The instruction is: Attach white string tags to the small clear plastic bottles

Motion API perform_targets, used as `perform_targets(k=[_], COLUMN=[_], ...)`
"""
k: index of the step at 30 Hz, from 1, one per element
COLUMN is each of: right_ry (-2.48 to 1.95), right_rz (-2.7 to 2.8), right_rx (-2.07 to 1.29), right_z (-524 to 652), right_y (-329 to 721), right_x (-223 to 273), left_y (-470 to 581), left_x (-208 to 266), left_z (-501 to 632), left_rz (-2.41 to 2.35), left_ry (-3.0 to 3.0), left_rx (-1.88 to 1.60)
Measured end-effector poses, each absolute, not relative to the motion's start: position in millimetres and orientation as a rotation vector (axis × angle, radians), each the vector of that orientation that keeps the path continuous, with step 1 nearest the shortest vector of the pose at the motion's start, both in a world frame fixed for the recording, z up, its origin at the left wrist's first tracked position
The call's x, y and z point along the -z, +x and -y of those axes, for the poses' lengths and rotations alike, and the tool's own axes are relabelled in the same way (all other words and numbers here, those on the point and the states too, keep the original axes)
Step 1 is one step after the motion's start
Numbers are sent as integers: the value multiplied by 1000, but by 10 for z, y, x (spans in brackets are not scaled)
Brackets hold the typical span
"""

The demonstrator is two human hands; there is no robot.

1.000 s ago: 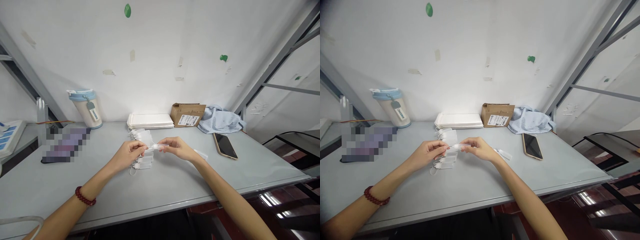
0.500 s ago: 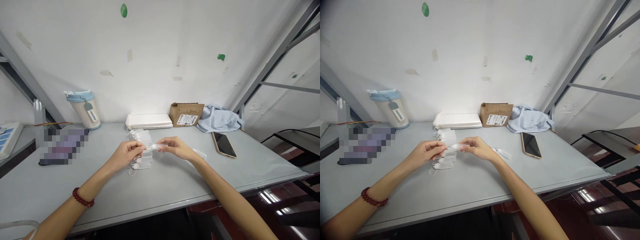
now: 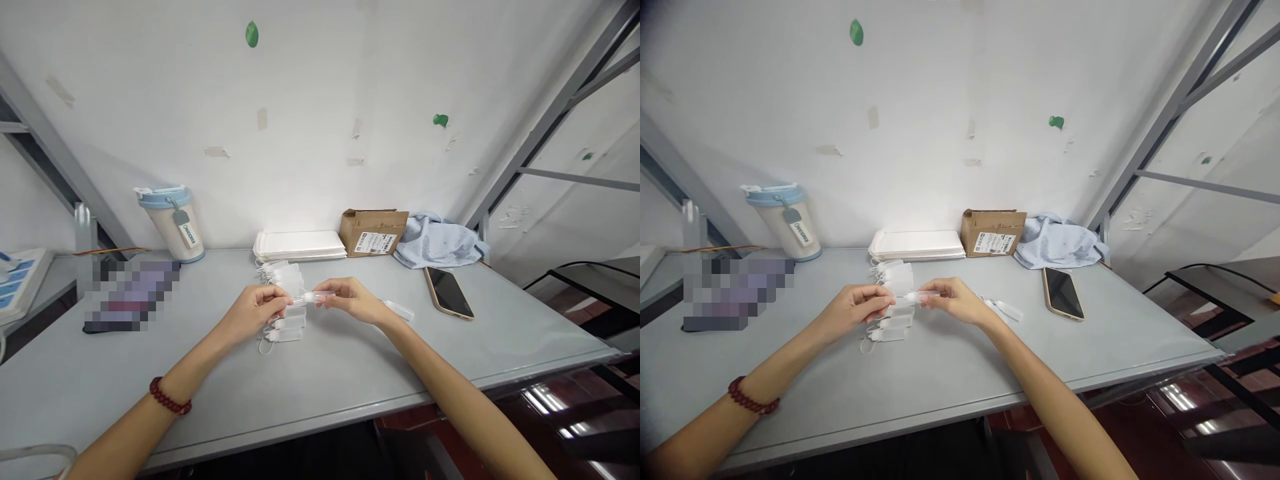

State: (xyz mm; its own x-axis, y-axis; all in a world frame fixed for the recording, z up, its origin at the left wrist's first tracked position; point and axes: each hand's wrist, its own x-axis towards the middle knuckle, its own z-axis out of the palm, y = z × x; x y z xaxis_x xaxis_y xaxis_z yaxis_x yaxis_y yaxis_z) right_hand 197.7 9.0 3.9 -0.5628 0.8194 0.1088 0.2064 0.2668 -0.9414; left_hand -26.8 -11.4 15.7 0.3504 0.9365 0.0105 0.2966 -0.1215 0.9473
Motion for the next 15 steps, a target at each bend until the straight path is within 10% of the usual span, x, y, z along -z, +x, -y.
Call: perform_targets(k=[15], right_ry=[-901], right_rz=[1913], right_rx=[-1328], right_z=[-73], right_y=[1969], right_x=[-80], left_y=[-258], left_x=[-166], left_z=[118], left_rz=[-1131], left_ry=[1629], left_rx=[-823])
